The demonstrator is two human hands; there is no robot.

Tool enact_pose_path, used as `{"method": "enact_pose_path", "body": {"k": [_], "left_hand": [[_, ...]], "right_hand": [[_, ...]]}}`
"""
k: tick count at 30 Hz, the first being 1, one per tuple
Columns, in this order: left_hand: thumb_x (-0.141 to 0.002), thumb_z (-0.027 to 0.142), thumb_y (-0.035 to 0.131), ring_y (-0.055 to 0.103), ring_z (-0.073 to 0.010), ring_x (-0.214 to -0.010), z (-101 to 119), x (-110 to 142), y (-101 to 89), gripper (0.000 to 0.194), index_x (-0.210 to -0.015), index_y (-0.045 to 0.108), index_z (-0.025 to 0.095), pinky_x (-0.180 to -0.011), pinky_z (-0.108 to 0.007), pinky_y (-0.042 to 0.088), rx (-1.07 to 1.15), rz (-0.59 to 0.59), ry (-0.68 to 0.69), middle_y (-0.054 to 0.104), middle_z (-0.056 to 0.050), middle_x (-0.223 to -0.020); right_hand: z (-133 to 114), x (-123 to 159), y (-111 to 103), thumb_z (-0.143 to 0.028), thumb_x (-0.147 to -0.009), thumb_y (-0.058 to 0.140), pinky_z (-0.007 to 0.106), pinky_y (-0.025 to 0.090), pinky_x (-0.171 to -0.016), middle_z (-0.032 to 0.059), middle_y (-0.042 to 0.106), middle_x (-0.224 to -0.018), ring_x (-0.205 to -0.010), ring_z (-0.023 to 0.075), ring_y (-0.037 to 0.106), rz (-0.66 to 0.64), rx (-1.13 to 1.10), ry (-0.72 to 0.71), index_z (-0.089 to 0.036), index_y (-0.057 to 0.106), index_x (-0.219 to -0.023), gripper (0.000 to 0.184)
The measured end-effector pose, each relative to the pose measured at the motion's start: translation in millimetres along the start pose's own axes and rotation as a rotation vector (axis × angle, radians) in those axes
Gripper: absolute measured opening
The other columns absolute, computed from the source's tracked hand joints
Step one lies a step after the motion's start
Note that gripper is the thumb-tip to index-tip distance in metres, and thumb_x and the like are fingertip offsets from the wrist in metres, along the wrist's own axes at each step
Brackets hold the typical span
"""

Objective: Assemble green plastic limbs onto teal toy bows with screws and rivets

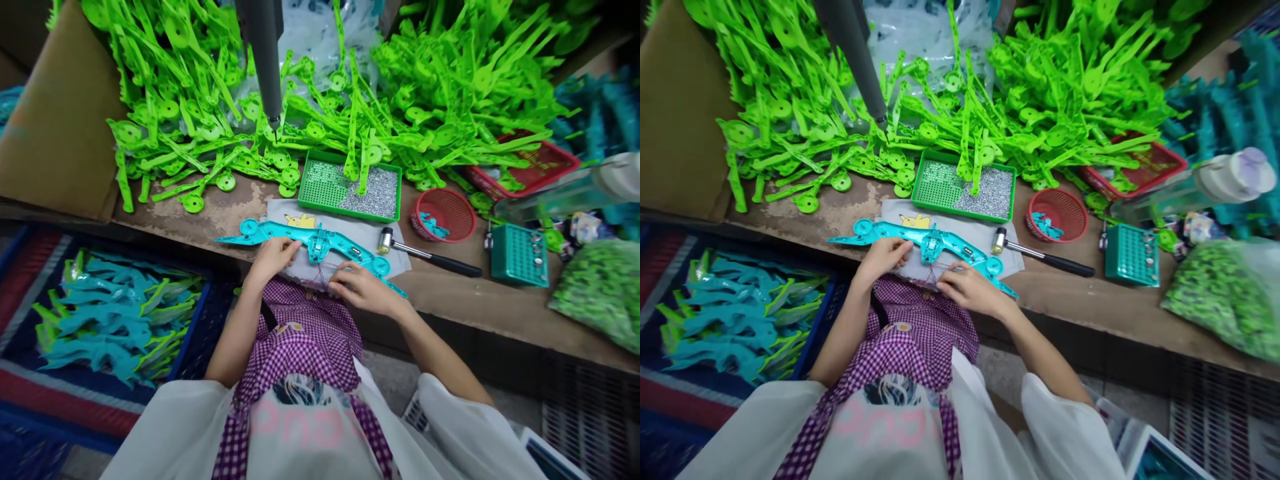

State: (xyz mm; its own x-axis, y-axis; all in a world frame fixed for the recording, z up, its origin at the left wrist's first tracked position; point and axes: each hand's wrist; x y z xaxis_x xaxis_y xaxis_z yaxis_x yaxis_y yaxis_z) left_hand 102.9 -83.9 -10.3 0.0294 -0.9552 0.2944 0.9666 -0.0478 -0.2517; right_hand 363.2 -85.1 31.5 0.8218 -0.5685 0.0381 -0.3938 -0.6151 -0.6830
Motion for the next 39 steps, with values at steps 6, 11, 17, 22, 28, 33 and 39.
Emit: {"method": "enact_pose_path", "body": {"k": [6,11,17,22,28,33,39], "left_hand": [[-0.084,0.034,0.071,0.060,-0.0142,-0.040,-4.6,-7.4,2.2,0.024,-0.065,0.069,0.020,-0.042,-0.024,0.045,0.000,-0.031,0.008,0.066,0.000,-0.051],[-0.082,0.026,0.076,0.064,-0.0155,-0.046,-4.0,-5.8,-2.2,0.007,-0.081,0.072,0.020,-0.046,-0.026,0.051,0.170,-0.129,-0.108,0.070,-0.003,-0.060],[-0.080,0.010,0.073,0.077,-0.0214,-0.092,10.1,-3.3,-3.4,0.009,-0.088,0.072,0.015,-0.080,-0.033,0.063,0.786,-0.164,-0.433,0.078,-0.015,-0.100],[-0.075,0.004,0.072,0.074,-0.0175,-0.093,22.2,-3.9,-1.1,0.019,-0.087,0.066,0.017,-0.092,-0.032,0.058,0.913,-0.153,-0.520,0.077,-0.008,-0.095],[-0.077,0.024,0.080,0.072,-0.0246,-0.098,18.3,-7.4,11.8,0.017,-0.086,0.070,0.013,-0.098,-0.039,0.053,0.830,-0.239,-0.407,0.075,-0.011,-0.085],[-0.076,0.032,0.083,0.072,-0.0278,-0.100,10.7,-8.8,17.0,0.026,-0.092,0.074,0.014,-0.093,-0.043,0.055,0.748,-0.221,-0.280,0.076,-0.011,-0.091],[-0.073,0.044,0.087,0.073,-0.0280,-0.098,2.4,-10.6,12.1,0.039,-0.094,0.074,0.014,-0.094,-0.046,0.056,0.728,-0.303,-0.268,0.077,-0.012,-0.093]], "right_hand": [[-11.7,-8.5,-14.5,-0.037,-0.105,0.041,0.047,0.051,-0.102,0.0110,0.074,-0.121,-0.118,0.0243,0.067,0.262,0.004,0.105,-0.023,0.066,-0.099,0.029],[-5.8,-11.5,28.4,-0.028,-0.104,0.044,0.065,0.028,-0.123,0.0107,0.071,-0.132,-0.133,0.0240,0.062,0.014,0.047,-0.084,-0.022,0.066,-0.098,0.024],[3.6,0.7,16.1,-0.033,-0.104,0.044,0.055,0.041,-0.119,0.0092,0.073,-0.128,-0.131,0.0215,0.063,0.119,-0.109,-0.096,-0.025,0.067,-0.100,0.024],[31.6,-24.7,7.2,-0.041,-0.103,0.044,0.061,0.039,-0.117,0.0111,0.074,-0.127,-0.126,0.0264,0.065,0.458,-0.073,0.131,-0.024,0.062,-0.091,0.028],[40.7,-28.9,11.8,-0.036,-0.101,0.050,0.058,0.038,-0.119,0.0054,0.079,-0.110,-0.112,0.0230,0.072,0.384,-0.072,-0.030,-0.024,0.063,-0.090,0.020],[20.1,-13.1,-9.1,-0.036,-0.098,0.056,0.034,0.055,-0.084,0.0071,0.078,-0.097,-0.091,0.0197,0.073,0.561,0.029,0.139,-0.022,0.067,-0.087,0.021],[13.8,-6.3,-13.3,-0.031,-0.095,0.054,0.027,0.037,-0.060,0.0051,0.073,-0.074,-0.062,0.0154,0.061,0.283,0.249,0.312,-0.019,0.071,-0.083,0.025]]}}
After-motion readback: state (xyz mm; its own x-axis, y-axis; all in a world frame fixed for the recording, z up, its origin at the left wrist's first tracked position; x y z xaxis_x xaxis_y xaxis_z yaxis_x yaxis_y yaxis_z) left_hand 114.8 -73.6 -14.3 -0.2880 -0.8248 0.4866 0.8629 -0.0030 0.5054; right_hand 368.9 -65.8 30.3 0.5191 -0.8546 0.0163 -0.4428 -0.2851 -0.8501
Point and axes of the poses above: each hand's wrist, its own x-axis away from the middle knuckle, its own y-axis out of the palm, z = x × y
